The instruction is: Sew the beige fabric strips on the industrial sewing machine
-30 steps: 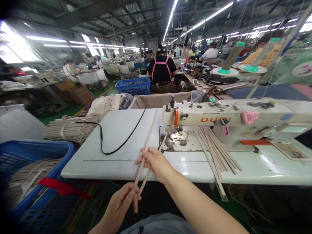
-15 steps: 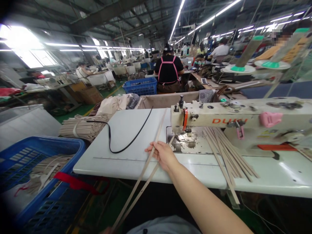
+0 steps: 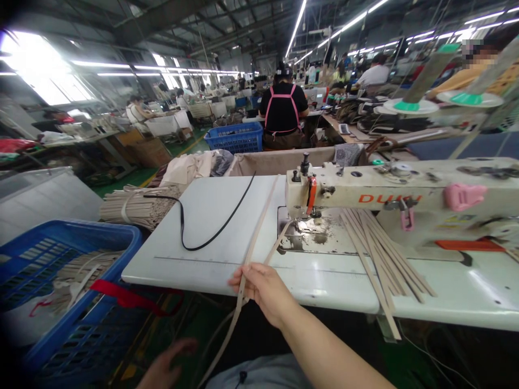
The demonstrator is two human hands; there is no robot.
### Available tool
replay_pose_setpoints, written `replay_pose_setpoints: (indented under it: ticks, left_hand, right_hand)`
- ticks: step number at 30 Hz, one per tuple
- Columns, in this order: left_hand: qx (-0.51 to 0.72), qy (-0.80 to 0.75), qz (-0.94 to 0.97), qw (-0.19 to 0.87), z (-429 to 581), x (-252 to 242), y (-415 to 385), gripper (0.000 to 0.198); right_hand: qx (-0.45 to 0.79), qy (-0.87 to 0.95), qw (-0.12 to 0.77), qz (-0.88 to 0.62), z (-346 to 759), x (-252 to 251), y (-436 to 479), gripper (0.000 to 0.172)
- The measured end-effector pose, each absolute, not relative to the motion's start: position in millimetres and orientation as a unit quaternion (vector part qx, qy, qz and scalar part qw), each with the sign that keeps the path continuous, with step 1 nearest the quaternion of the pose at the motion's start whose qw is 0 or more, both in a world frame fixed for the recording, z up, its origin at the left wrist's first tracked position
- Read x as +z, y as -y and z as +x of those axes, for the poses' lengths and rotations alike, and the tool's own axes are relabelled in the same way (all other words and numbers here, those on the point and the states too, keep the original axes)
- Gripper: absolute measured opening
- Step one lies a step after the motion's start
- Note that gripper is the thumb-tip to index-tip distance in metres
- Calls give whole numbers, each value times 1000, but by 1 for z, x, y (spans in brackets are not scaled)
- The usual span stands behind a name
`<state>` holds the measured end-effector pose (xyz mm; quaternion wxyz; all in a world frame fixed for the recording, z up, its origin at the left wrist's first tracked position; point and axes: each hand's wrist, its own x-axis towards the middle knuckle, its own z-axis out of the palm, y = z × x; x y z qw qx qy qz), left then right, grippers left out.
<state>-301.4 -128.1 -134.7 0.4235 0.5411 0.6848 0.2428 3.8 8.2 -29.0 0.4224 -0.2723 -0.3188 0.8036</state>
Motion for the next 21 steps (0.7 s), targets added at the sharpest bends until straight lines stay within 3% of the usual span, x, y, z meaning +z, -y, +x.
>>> replay_pose_setpoints:
  ticks: [6,11,13,17,21]
  left_hand:
    - [416,-530,445,590,-218,-48,71,51]
    - [399,-537,480,568,-180,-26,58,44]
    - [376,-534,507,562,-180,-27,62,39]
    - [318,-525,586,529,-194,-28,78,34]
    - [187,-510,688,481,-214,-37,88,19]
  right_hand:
    - [804,474,270,-236,-10,-46,30,42]
    - [689,656,158,-264,-6,-68,40,15]
    - [688,636,184,-296,-1,-66,35,16]
    - [748,477,322,-330,11,-44,17,30]
    - [759,370,424,-327,16,-21,-3,46]
